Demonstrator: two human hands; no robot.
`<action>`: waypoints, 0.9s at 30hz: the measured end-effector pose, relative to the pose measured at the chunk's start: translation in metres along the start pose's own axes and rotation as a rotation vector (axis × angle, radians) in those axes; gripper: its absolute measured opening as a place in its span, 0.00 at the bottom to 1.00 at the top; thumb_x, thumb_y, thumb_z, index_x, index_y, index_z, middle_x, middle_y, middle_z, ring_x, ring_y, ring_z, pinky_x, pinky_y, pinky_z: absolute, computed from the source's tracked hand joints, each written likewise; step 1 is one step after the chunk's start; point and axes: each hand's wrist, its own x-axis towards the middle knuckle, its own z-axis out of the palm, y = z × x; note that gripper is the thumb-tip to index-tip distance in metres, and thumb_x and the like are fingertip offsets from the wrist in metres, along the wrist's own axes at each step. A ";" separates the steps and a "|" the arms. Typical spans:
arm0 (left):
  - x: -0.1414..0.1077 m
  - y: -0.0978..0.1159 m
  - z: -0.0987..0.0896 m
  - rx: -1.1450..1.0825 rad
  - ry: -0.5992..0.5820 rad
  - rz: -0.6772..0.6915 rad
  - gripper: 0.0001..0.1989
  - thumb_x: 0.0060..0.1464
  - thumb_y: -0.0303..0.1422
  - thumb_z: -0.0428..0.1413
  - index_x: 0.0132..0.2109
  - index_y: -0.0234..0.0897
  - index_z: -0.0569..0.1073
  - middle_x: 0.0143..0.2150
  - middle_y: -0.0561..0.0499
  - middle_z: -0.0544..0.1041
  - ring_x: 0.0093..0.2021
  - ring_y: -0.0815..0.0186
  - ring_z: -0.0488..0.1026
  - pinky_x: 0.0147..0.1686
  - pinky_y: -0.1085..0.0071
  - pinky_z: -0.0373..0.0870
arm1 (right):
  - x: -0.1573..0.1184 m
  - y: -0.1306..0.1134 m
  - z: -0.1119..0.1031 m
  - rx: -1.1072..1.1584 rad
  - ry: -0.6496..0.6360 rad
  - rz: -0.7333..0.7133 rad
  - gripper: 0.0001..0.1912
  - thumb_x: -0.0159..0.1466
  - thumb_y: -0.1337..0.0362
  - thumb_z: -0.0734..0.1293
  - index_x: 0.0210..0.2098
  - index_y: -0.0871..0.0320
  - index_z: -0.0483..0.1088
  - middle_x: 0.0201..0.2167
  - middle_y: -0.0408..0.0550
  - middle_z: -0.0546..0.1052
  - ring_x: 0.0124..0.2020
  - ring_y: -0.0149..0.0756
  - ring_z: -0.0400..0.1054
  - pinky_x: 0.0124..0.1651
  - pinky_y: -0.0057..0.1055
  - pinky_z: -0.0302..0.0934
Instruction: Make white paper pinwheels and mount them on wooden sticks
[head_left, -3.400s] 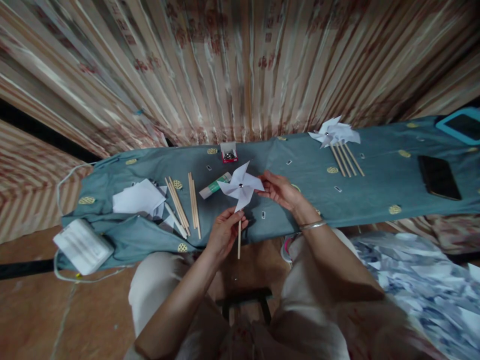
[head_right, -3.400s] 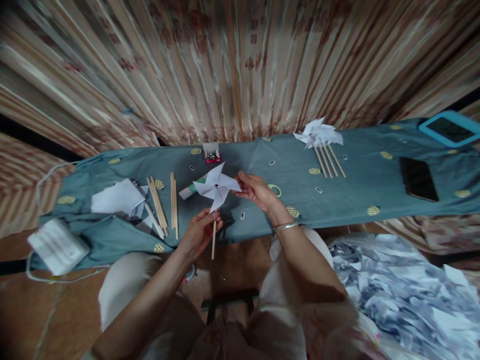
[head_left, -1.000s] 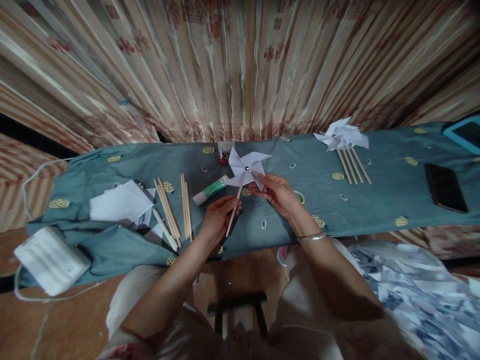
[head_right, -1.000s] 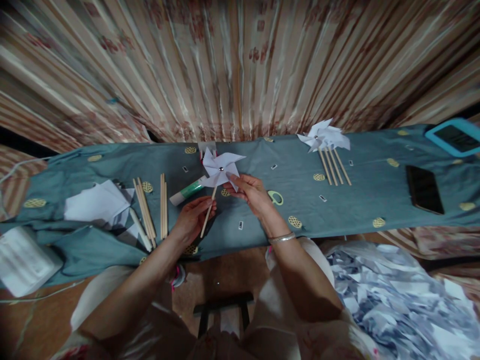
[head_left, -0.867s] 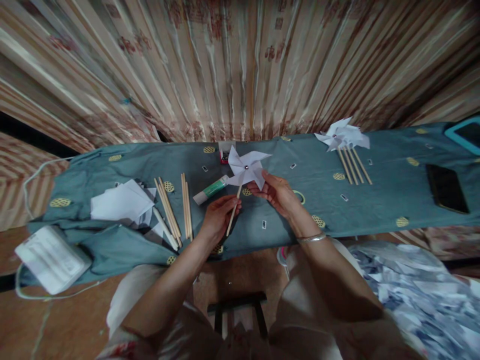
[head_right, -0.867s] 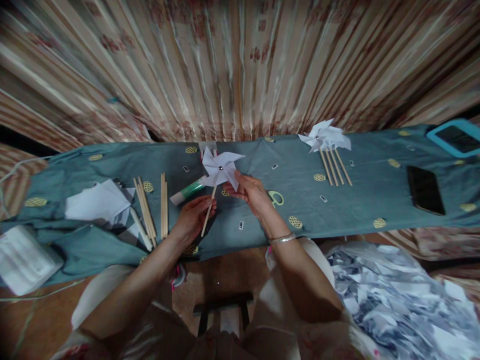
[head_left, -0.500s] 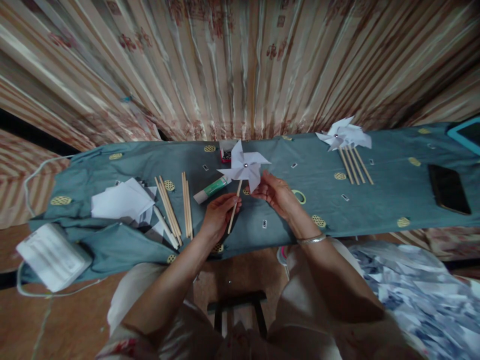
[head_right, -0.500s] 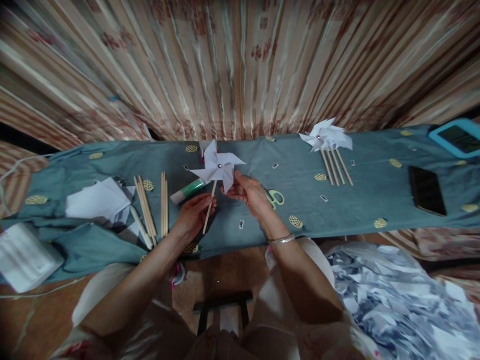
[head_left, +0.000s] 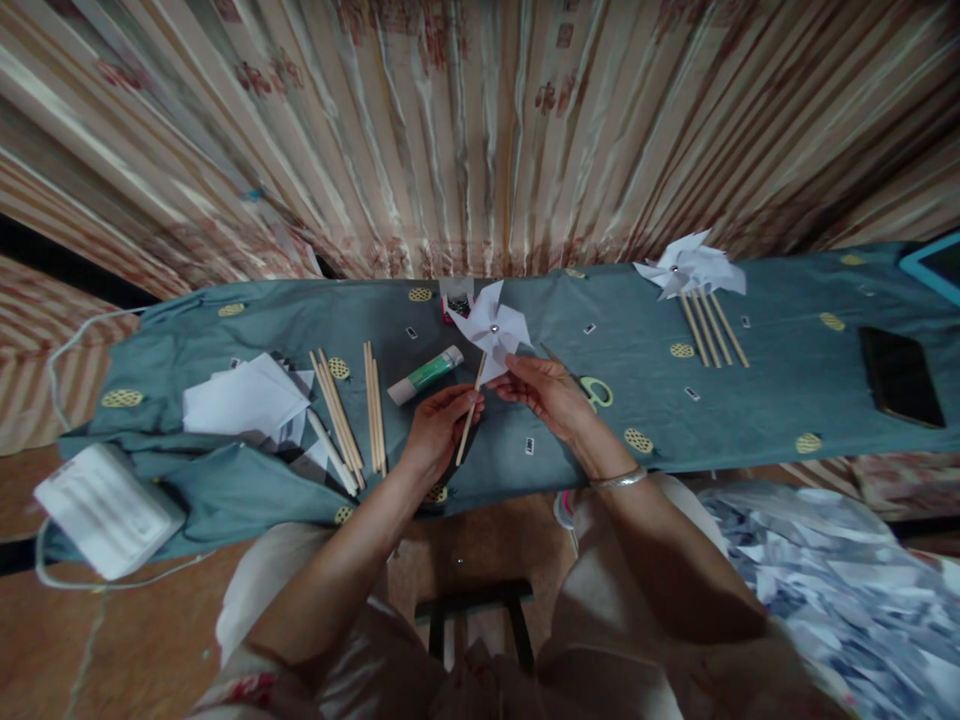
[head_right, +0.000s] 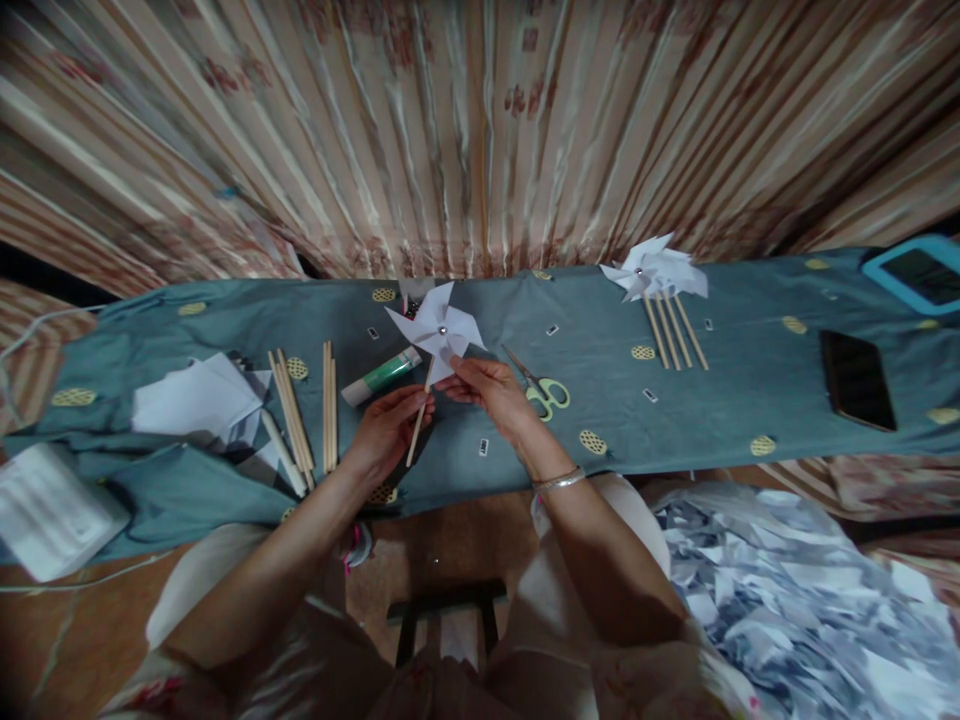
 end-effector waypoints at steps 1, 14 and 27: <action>0.000 0.000 0.000 -0.004 0.000 -0.001 0.13 0.36 0.27 0.73 0.32 0.31 0.80 0.27 0.51 0.80 0.27 0.73 0.75 0.32 0.78 0.71 | -0.001 0.000 0.001 -0.013 0.001 -0.001 0.25 0.42 0.42 0.80 0.24 0.57 0.77 0.25 0.46 0.82 0.25 0.26 0.73 0.32 0.23 0.69; 0.001 0.003 -0.001 -0.015 -0.010 0.006 0.12 0.39 0.27 0.72 0.33 0.30 0.80 0.27 0.50 0.80 0.26 0.73 0.76 0.30 0.79 0.72 | -0.012 -0.013 -0.008 -0.276 -0.092 -0.024 0.31 0.46 0.34 0.74 0.22 0.59 0.79 0.20 0.48 0.79 0.21 0.28 0.69 0.25 0.25 0.60; 0.001 0.004 -0.002 0.042 -0.031 -0.038 0.11 0.38 0.26 0.72 0.31 0.30 0.80 0.27 0.49 0.80 0.26 0.73 0.75 0.30 0.78 0.72 | 0.015 -0.019 -0.033 -0.183 0.382 -0.408 0.18 0.47 0.47 0.77 0.26 0.54 0.77 0.24 0.41 0.77 0.24 0.29 0.63 0.30 0.29 0.60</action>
